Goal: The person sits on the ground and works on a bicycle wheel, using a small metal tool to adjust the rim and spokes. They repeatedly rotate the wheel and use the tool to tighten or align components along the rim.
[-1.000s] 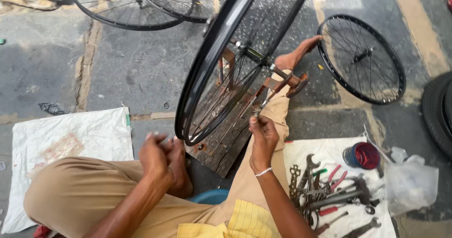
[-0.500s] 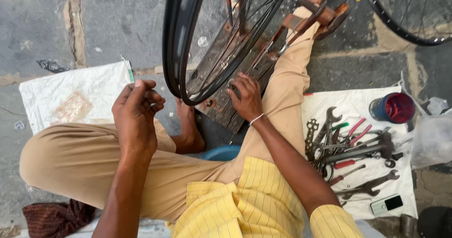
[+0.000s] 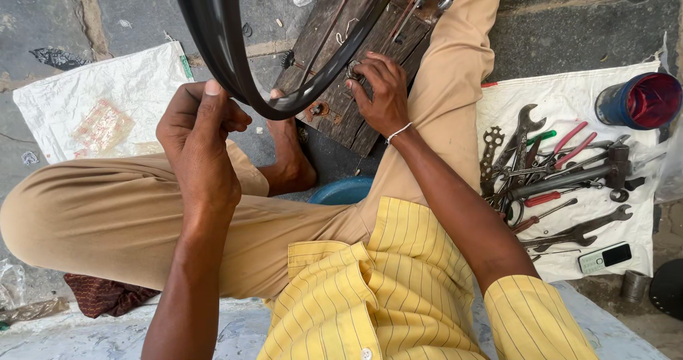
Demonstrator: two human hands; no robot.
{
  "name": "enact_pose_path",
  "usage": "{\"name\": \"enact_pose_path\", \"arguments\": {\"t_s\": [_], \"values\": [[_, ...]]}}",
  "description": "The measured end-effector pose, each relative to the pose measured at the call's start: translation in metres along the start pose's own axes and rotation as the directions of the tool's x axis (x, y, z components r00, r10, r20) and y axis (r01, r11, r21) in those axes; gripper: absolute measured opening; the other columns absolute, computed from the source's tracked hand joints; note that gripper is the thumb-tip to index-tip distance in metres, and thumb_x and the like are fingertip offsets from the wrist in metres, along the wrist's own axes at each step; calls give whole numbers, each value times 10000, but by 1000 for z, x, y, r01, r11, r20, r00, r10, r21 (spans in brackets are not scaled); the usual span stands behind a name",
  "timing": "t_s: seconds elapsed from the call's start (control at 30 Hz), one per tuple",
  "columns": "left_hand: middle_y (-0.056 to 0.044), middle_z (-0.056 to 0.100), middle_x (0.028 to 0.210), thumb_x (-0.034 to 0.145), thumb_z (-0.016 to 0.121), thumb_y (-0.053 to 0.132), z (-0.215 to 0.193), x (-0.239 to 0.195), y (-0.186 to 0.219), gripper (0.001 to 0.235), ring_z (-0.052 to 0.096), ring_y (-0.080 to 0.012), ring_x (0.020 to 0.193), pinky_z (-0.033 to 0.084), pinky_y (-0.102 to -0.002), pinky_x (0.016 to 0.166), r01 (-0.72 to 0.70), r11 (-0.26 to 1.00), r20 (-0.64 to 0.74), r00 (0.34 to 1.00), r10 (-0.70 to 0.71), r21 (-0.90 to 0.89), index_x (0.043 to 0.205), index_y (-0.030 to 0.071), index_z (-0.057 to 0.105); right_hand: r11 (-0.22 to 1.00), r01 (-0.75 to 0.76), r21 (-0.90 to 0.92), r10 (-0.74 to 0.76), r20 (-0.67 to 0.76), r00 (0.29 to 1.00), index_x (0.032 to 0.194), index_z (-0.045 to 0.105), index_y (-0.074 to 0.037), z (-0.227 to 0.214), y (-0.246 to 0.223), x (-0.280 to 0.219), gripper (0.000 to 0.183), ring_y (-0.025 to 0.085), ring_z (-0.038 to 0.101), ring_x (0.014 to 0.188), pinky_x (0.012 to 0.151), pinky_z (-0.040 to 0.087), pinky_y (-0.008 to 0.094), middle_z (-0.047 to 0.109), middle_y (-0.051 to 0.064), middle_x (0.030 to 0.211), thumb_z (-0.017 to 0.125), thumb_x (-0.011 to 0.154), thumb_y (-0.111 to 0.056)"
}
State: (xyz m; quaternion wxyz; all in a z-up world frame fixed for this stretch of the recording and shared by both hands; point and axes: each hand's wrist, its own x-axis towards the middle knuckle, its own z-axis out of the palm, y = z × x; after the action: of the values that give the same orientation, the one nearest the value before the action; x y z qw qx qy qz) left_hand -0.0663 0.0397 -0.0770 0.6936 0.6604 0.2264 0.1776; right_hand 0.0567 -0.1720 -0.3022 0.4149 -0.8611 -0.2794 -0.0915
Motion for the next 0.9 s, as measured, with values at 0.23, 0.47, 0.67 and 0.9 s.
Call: {"name": "enact_pose_path", "arguments": {"t_s": [0.23, 0.47, 0.67, 0.9], "values": [[-44, 645, 796, 1086, 664, 251, 1, 1, 1, 236, 619, -123, 738, 485, -282, 713, -1, 1000, 7, 1000, 1, 10, 958, 53, 655, 1000, 1, 0, -1, 15, 1000, 1090, 697, -58, 0, 2, 2, 193, 285, 542, 1314, 1096, 366, 474, 689, 105, 1190, 738, 992, -219], [-45, 646, 789, 1088, 658, 254, 0, 0, 2, 231, 620, -118, 730, 497, -288, 708, -5, 999, 11, 1000, 5, 48, 963, 59, 670, 1000, -11, 2, 11, 28, 1000, 1099, 700, -58, 4, 5, 0, 201, 281, 530, 1324, 1105, 357, 481, 689, 108, 1191, 712, 1011, -239], [-45, 650, 788, 1085, 661, 262, 1, 0, 3, 235, 623, -117, 728, 500, -289, 705, -13, 997, 18, 1000, 11, 72, 965, 61, 675, 1000, -21, 1, 21, 38, 999, 1109, 700, -58, 6, 7, -2, 222, 279, 524, 1327, 1110, 351, 484, 687, 110, 1190, 692, 1029, -265], [-42, 645, 774, 1092, 640, 214, 1, -1, 4, 215, 626, -117, 728, 498, -286, 698, 22, 997, 9, 1000, -23, 75, 956, 51, 678, 1000, -20, -2, 20, 39, 999, 1116, 699, -56, 7, 8, -1, 238, 282, 520, 1332, 1116, 349, 489, 688, 114, 1197, 672, 1040, -280]]}}
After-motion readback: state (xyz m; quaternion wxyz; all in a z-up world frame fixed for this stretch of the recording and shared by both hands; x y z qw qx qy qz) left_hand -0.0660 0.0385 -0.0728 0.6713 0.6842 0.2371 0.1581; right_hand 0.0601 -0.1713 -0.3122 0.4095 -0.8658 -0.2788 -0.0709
